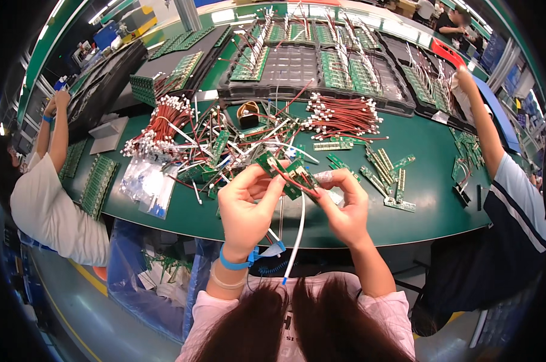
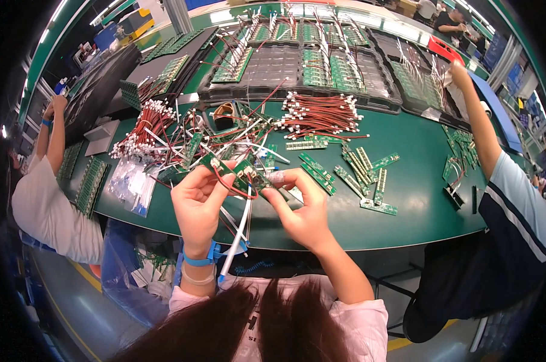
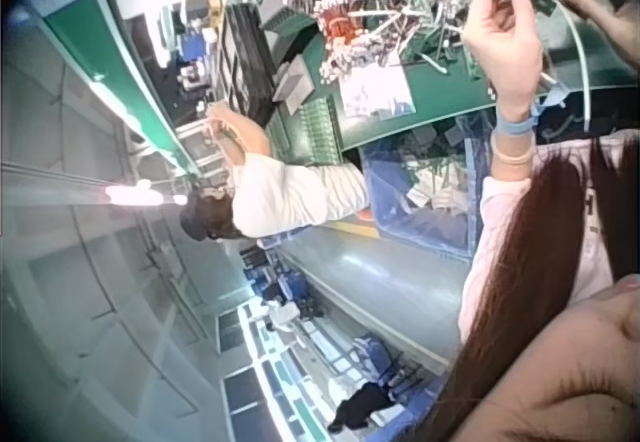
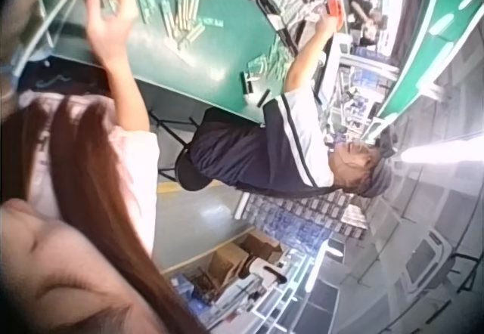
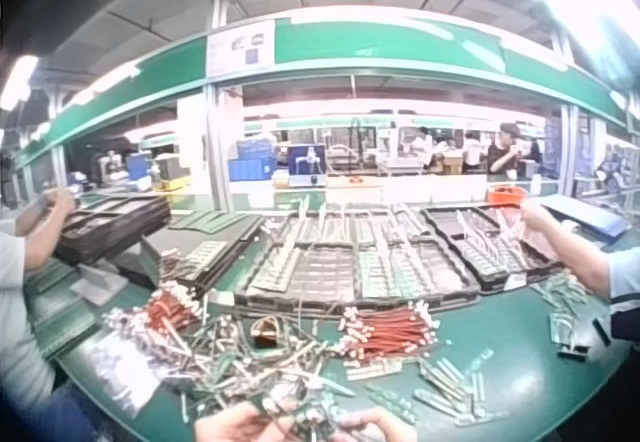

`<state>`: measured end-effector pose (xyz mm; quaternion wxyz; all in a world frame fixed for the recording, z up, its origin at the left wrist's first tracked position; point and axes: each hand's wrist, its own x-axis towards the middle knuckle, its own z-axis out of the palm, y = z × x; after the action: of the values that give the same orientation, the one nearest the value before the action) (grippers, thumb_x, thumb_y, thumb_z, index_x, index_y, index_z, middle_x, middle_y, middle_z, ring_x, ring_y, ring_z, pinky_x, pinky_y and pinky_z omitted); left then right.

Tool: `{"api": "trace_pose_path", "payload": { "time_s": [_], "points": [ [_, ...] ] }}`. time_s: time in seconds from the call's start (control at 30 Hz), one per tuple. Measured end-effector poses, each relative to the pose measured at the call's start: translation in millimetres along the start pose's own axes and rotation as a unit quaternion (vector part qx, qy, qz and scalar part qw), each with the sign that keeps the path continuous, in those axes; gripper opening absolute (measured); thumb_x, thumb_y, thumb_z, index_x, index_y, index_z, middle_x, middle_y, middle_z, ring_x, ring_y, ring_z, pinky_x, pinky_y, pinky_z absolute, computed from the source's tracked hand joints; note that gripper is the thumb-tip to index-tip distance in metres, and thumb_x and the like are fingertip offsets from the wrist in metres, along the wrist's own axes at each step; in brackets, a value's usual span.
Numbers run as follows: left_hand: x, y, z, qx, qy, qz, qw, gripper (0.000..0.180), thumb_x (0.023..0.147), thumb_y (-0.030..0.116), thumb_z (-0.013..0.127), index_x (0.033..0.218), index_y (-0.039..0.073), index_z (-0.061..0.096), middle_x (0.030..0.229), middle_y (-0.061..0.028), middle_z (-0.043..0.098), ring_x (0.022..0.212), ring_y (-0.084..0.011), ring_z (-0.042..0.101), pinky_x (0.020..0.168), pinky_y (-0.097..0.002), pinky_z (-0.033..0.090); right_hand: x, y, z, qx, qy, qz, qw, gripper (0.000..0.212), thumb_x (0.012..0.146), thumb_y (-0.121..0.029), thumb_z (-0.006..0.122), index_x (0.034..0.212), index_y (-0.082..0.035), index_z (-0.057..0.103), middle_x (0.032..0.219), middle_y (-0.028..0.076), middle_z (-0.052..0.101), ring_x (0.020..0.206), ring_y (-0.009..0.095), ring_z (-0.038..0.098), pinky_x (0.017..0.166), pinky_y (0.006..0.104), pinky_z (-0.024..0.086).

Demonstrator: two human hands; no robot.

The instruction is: The person assembles small electronic circuit boards by hand, plugging wire harness connectors into the boards.

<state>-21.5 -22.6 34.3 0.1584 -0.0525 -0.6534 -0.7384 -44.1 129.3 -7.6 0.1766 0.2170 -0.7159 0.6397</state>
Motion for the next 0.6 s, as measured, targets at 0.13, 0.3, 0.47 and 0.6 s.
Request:
{"api": "trace_pose_path", "payload": {
  "time_s": [0.13, 0.3, 0.47, 0.6],
  "points": [
    [-2, 10, 2, 0.048, -0.037, -0.021, 0.998, 0.014, 0.076, -0.002, 0.057, 0.090, -0.004, 0.059, 0.079, -0.0061, 0.062, 0.069, -0.0079, 0.059, 0.061, -0.0188, 0.048, 2, -27, -24, -0.095, 0.056, -0.127, 0.986, 0.024, 0.062, -0.002, 0.069, 0.083, -0.001, 0.057, 0.076, 0.009, 0.058, 0.066, 0.017, 0.054, 0.057, 0.0258, 0.041],
    [3, 3, 11, 0.089, -0.084, -0.062, 0.990, 0.014, 0.075, 0.002, 0.060, 0.089, -0.002, 0.060, 0.073, -0.0043, 0.062, 0.064, -0.0048, 0.057, 0.056, -0.0173, 0.047, -5, -53, -40, -0.039, -0.160, -0.254, 0.953, 0.026, 0.059, 0.001, 0.065, 0.085, -0.001, 0.063, 0.073, 0.009, 0.061, 0.058, 0.020, 0.058, 0.054, 0.0274, 0.047],
    [14, -4, 19, 0.119, -0.182, -0.086, 0.972, 0.013, 0.074, 0.006, 0.060, 0.083, -0.004, 0.060, 0.069, -0.0055, 0.061, 0.060, -0.0055, 0.056, 0.053, -0.0198, 0.046, -10, -63, -24, -0.168, -0.230, -0.283, 0.916, 0.027, 0.065, -0.003, 0.059, 0.091, 0.001, 0.061, 0.093, 0.014, 0.058, 0.079, 0.026, 0.059, 0.066, 0.0336, 0.046],
    [22, -17, 15, 0.130, -0.190, -0.077, 0.970, 0.012, 0.072, 0.006, 0.059, 0.080, -0.003, 0.060, 0.068, -0.0057, 0.061, 0.059, -0.0059, 0.057, 0.053, -0.0212, 0.046, -2, -53, -23, -0.138, -0.283, -0.243, 0.917, 0.023, 0.063, -0.002, 0.062, 0.086, -0.003, 0.058, 0.095, 0.011, 0.057, 0.082, 0.026, 0.055, 0.071, 0.0354, 0.044]
  ]
}}
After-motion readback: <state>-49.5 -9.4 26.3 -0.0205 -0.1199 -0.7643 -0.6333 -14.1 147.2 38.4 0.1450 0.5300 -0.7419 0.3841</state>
